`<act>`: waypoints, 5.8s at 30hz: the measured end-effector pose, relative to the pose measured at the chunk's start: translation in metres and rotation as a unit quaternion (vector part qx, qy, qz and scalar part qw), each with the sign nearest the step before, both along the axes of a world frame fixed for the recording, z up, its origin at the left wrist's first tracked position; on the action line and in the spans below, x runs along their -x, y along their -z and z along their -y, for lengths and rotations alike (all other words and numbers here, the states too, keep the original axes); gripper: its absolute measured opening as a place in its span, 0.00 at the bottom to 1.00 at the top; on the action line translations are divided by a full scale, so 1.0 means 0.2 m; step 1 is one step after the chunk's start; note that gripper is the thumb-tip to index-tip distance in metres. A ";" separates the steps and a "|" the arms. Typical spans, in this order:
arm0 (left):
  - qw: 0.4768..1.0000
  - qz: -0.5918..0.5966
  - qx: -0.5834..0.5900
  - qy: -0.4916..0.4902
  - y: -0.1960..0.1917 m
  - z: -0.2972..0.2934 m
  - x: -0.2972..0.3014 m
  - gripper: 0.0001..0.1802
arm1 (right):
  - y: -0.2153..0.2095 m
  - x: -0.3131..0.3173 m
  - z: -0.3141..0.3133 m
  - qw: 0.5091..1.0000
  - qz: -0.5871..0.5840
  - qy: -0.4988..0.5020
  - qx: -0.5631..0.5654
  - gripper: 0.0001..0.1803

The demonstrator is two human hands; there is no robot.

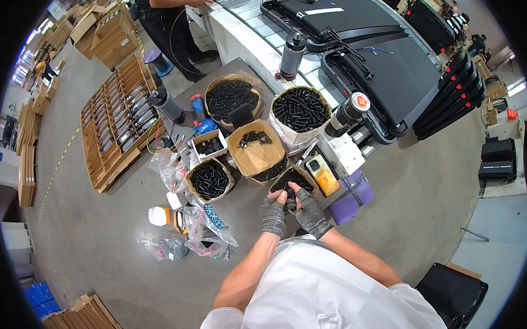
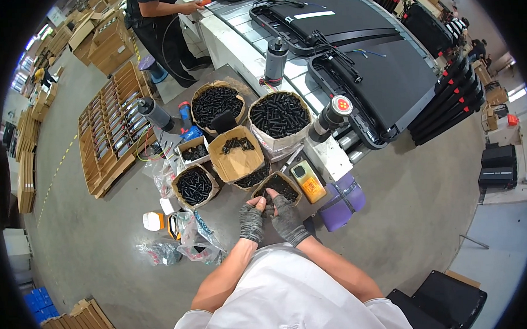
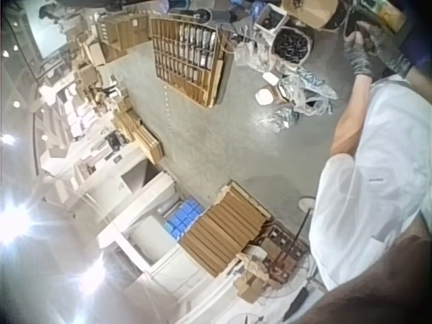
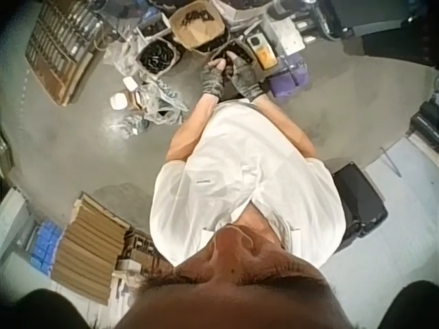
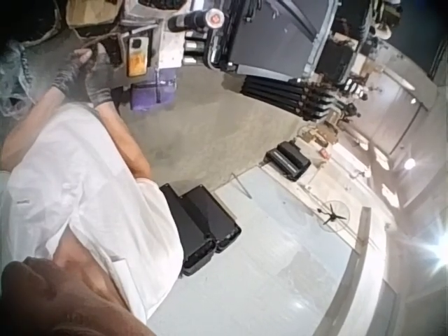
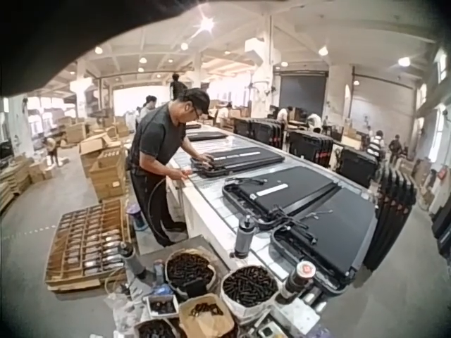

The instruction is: Sorting and organizing small black screws or bolts from various containers on a workbench.

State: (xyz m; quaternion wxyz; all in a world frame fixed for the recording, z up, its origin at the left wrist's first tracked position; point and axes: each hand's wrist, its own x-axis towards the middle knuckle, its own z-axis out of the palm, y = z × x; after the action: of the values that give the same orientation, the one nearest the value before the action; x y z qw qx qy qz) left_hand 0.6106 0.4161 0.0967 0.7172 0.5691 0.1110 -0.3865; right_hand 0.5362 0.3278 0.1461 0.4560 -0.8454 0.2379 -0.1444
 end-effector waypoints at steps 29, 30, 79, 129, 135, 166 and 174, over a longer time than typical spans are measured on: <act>0.983 -0.051 0.144 0.103 -0.10 -0.20 -0.07 0.14 | -0.09 0.07 0.20 0.733 0.125 0.026 -0.668 0.24; 0.983 -0.050 0.143 0.103 -0.10 -0.20 -0.08 0.14 | -0.09 0.06 0.20 0.749 0.117 0.026 -0.651 0.23; 0.963 0.139 0.031 0.230 -0.23 -0.19 -0.12 0.15 | -0.19 0.03 0.14 0.896 -0.041 0.038 -0.441 0.13; 0.787 0.449 -0.393 0.157 0.01 0.37 -0.85 0.19 | 0.05 -0.11 0.27 0.914 0.030 0.095 -0.394 0.11; 0.749 0.459 -0.434 0.199 0.04 0.45 -0.84 0.18 | 0.10 0.05 0.24 0.913 -0.009 0.110 -0.394 0.12; 0.541 0.527 -0.513 0.407 0.19 -0.59 -1.14 0.19 | 0.03 0.22 0.14 0.702 0.068 0.206 -0.678 0.11; 0.517 0.569 -0.487 0.415 0.25 -0.59 -1.15 0.11 | 0.03 0.24 0.10 0.687 0.060 0.222 -0.689 0.11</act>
State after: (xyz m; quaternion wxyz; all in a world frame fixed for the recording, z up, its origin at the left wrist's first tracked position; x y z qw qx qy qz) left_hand 0.8407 0.5332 0.0463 -0.0031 0.9093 -0.3986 -0.1195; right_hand 0.4877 0.3068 0.1392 0.8779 -0.2054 0.4238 -0.0871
